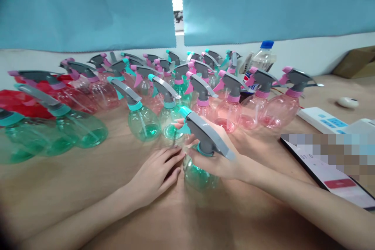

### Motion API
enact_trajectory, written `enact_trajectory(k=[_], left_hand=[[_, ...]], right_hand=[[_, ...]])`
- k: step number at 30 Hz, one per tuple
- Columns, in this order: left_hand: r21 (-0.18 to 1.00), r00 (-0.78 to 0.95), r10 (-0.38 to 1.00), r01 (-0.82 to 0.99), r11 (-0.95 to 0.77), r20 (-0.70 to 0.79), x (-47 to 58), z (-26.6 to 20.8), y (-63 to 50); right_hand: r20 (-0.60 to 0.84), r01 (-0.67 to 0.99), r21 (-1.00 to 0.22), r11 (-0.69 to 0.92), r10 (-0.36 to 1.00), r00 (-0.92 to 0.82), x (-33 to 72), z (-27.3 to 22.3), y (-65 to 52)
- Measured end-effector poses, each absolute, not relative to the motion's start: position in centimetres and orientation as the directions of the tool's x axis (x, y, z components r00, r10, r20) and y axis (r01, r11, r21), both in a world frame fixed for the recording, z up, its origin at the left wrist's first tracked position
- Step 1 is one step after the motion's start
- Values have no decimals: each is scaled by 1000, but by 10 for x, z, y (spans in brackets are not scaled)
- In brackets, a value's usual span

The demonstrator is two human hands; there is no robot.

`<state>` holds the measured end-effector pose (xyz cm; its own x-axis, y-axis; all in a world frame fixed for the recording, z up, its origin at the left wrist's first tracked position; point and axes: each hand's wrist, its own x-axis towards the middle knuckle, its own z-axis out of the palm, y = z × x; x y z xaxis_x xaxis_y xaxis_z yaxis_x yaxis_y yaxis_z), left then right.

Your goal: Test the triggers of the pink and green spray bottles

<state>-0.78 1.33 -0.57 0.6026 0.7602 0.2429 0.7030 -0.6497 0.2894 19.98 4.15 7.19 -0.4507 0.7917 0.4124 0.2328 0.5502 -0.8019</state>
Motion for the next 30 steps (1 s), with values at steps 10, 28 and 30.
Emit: enact_trajectory(k=[10,28,30], left_hand=[[294,603,760,701,-650,244,-8,-5,13],[302,618,756,693,-654,218,-14,-2,18],[297,621,755,695,-655,212,-17,-2,20]], right_hand=[[409,266,-788,555,795,-449,203,67,42],[348,236,-839,490,818,-458,205,65,43],[389,227,-817,530,798,-461,204,67,43]])
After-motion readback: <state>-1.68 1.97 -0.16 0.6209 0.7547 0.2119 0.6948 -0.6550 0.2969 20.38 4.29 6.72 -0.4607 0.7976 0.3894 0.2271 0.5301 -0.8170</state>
